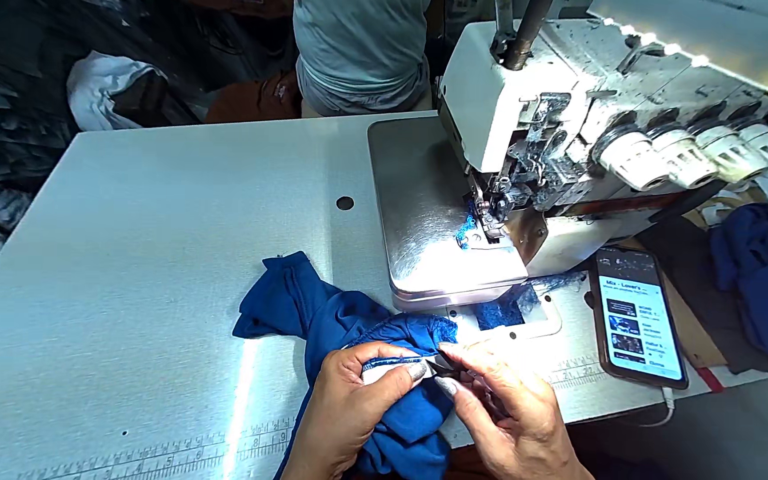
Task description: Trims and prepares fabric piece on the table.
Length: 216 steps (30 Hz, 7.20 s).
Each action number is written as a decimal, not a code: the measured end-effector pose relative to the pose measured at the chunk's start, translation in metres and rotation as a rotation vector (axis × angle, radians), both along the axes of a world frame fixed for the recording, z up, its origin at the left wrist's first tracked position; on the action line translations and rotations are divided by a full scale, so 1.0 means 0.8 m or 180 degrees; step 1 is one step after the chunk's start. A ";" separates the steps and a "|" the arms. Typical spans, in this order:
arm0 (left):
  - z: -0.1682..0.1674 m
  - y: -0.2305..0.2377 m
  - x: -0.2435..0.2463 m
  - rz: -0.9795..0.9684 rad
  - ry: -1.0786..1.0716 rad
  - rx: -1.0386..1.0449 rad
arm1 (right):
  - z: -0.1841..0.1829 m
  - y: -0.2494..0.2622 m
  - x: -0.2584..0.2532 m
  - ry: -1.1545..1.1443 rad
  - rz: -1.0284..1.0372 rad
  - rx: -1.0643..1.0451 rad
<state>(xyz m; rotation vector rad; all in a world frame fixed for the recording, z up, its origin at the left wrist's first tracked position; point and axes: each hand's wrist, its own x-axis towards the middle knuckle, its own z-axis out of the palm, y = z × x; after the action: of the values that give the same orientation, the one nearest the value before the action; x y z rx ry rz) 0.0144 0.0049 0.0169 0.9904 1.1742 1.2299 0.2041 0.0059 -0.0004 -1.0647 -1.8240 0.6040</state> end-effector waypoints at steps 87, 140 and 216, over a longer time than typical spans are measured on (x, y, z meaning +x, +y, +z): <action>-0.012 0.000 0.008 0.0241 -0.0528 0.0102 | 0.026 -0.004 -0.012 -0.0617 -0.0097 -0.0116; -0.018 0.000 0.004 0.0000 -0.0353 0.0461 | 0.008 0.006 -0.019 0.0865 0.0191 -0.0409; -0.028 0.003 0.016 0.0036 0.0579 0.1015 | 0.009 0.003 0.007 -0.0244 -0.0529 0.0165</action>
<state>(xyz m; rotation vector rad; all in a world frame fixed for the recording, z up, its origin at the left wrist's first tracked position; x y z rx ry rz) 0.0275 0.0076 -0.0052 1.3576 1.1437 1.3863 0.2100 0.0087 0.0071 -1.2047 -1.7850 0.4201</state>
